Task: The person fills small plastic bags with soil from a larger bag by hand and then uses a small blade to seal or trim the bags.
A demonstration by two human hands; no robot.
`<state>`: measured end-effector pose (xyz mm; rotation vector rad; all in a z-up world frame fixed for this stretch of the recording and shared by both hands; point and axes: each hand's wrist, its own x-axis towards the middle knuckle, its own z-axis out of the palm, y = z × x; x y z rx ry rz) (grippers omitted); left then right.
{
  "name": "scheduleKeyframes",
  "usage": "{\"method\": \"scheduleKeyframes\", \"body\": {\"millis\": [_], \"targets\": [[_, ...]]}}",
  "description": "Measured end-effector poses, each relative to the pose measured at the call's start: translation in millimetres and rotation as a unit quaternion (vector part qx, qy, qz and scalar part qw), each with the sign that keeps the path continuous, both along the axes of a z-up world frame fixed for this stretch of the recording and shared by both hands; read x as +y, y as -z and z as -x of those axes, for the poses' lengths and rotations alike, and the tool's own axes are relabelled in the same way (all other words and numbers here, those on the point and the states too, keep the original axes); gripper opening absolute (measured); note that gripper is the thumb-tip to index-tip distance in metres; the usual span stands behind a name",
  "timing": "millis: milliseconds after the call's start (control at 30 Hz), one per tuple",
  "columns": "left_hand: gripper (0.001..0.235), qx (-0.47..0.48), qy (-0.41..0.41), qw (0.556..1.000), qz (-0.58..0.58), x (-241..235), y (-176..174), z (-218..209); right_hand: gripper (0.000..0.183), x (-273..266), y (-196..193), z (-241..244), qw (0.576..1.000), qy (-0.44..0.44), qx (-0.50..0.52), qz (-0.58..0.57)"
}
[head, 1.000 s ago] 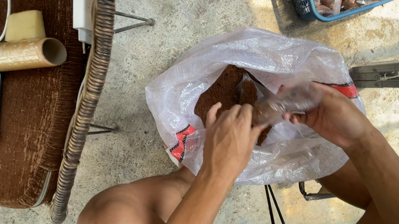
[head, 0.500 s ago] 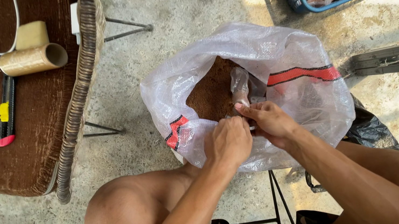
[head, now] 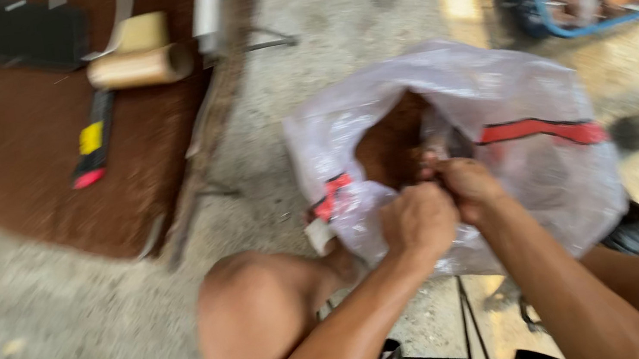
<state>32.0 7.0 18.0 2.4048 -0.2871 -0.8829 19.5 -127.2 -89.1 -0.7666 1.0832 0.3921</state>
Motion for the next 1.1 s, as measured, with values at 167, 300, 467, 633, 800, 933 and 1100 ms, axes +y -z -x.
{"method": "scheduleKeyframes", "body": {"millis": [167, 300, 467, 633, 800, 933, 1100], "targets": [[0.032, 0.0, -0.063, 0.998, 0.017, 1, -4, 0, 0.015, -8, 21, -2, 1.0, -0.007, 0.0, 0.012], [0.032, 0.091, -0.053, 0.994, 0.013, 4, -1, 8, 0.059, -11, -32, 7, 0.781, -0.42, -0.05, 0.459], [0.061, 0.069, -0.055, 0.991, 0.101, 0, 25, 22, 0.047, 45, -235, -30, 0.495, -0.593, -0.051, 0.633], [0.055, 0.108, -0.049, 0.984, 0.136, 2, 31, 54, 0.027, 229, -308, -118, 0.496, -0.532, -0.443, 0.524], [0.049, 0.11, -0.066, 0.981, 0.148, 25, 17, 44, 0.073, 412, -253, -219, 0.296, -0.774, -0.175, 0.532], [0.045, 0.104, -0.065, 0.982, 0.147, 66, 18, 26, 0.067, 431, -207, -215, 0.312, -0.738, -0.175, 0.572], [0.04, 0.085, -0.085, 0.983, 0.141, 49, 10, 32, 0.041, 401, -219, -225, 0.455, -0.696, -0.167, 0.531]]}}
